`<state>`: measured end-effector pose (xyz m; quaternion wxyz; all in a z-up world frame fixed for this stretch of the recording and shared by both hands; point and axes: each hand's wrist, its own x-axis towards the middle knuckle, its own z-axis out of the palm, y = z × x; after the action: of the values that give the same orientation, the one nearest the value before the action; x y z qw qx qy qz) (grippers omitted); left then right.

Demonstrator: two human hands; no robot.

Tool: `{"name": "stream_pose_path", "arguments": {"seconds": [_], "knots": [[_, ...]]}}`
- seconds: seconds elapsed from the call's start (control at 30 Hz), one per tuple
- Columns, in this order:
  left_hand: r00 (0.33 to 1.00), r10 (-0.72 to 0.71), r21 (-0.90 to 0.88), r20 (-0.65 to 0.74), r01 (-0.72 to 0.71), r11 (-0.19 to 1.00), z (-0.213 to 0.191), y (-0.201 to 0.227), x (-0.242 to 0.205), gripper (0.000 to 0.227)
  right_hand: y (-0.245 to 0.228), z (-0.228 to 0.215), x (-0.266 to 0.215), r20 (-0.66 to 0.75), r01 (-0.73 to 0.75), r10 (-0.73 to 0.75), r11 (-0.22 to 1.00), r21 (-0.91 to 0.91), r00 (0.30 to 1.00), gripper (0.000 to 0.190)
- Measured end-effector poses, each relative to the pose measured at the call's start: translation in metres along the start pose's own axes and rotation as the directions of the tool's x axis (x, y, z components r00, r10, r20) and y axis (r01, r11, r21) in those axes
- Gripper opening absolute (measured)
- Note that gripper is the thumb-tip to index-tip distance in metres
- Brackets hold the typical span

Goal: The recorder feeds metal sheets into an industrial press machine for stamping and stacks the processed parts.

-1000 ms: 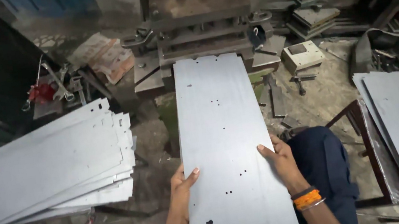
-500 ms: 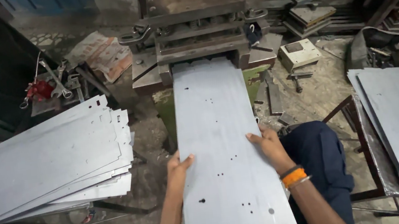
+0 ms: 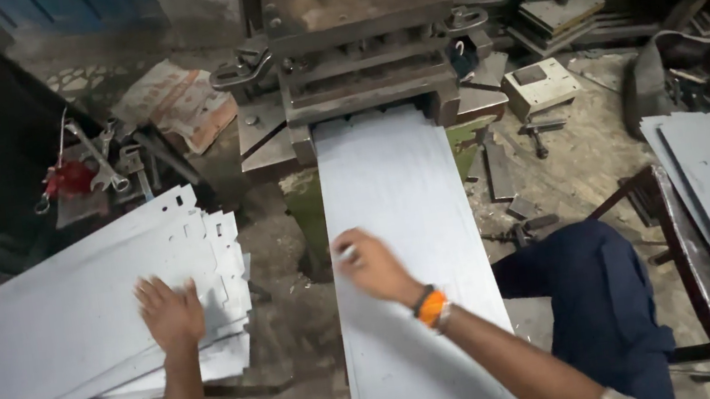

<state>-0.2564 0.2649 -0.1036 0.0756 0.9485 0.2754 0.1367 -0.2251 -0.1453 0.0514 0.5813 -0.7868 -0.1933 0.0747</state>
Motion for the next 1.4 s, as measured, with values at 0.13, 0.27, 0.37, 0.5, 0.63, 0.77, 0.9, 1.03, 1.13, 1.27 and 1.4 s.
{"name": "stream_pose_path", "arguments": {"seconds": [0.13,0.27,0.37,0.5,0.63,0.77,0.9,1.03,1.13,1.27,1.4], "knots": [[0.993,0.029,0.033,0.112,-0.033,0.999,0.005,0.026,-0.043,0.086,0.013,0.078,0.033,0.18,-0.124,0.114,0.991,0.047,0.977,0.038],[0.986,0.138,-0.051,0.089,-0.134,0.99,0.004,0.043,-0.1,0.083,0.044,0.158,0.043,0.253,-0.495,0.461,0.864,0.089,0.85,0.071],[0.986,0.075,-0.276,0.151,-0.031,0.961,-0.044,0.071,-0.137,0.075,0.064,0.193,0.037,0.198,-0.65,0.634,0.76,0.021,0.748,0.062],[0.909,-0.41,-0.616,-0.069,0.284,0.734,-0.118,0.097,-0.178,0.055,0.068,0.212,0.016,0.133,-0.746,0.741,0.619,0.246,0.658,0.039],[0.451,-0.886,-0.869,-0.113,0.387,0.308,-0.114,0.04,-0.184,0.048,-0.009,0.169,-0.015,0.132,-0.714,0.713,0.635,0.295,0.689,0.026],[0.693,-0.594,-0.868,0.408,0.092,-0.489,-0.126,-0.005,-0.178,0.038,-0.104,0.099,-0.053,0.348,-0.697,0.604,0.632,0.34,0.717,0.032],[0.641,-0.568,-0.846,0.517,0.28,-0.454,-0.118,-0.008,-0.172,0.034,-0.115,0.031,-0.095,0.559,-0.589,0.326,0.708,0.39,0.762,0.067],[0.603,-0.566,-0.818,0.562,0.506,-0.273,-0.213,0.094,-0.198,0.047,-0.038,-0.041,-0.116,0.594,-0.432,0.115,0.796,0.424,0.796,0.04],[0.677,-0.463,-0.812,0.572,0.548,-0.202,-0.191,0.087,-0.21,0.078,0.003,-0.099,-0.133,0.579,-0.466,0.083,0.689,0.555,0.811,0.01],[0.878,-0.131,-0.878,0.461,0.43,-0.21,-0.123,0.074,-0.215,0.067,-0.018,-0.127,-0.142,0.425,-0.468,0.255,0.705,0.533,0.869,0.053],[0.815,0.034,-0.81,0.579,0.579,-0.093,-0.096,0.125,-0.208,0.066,0.015,-0.113,-0.153,0.065,-0.481,0.551,0.658,0.58,0.832,0.058]]}}
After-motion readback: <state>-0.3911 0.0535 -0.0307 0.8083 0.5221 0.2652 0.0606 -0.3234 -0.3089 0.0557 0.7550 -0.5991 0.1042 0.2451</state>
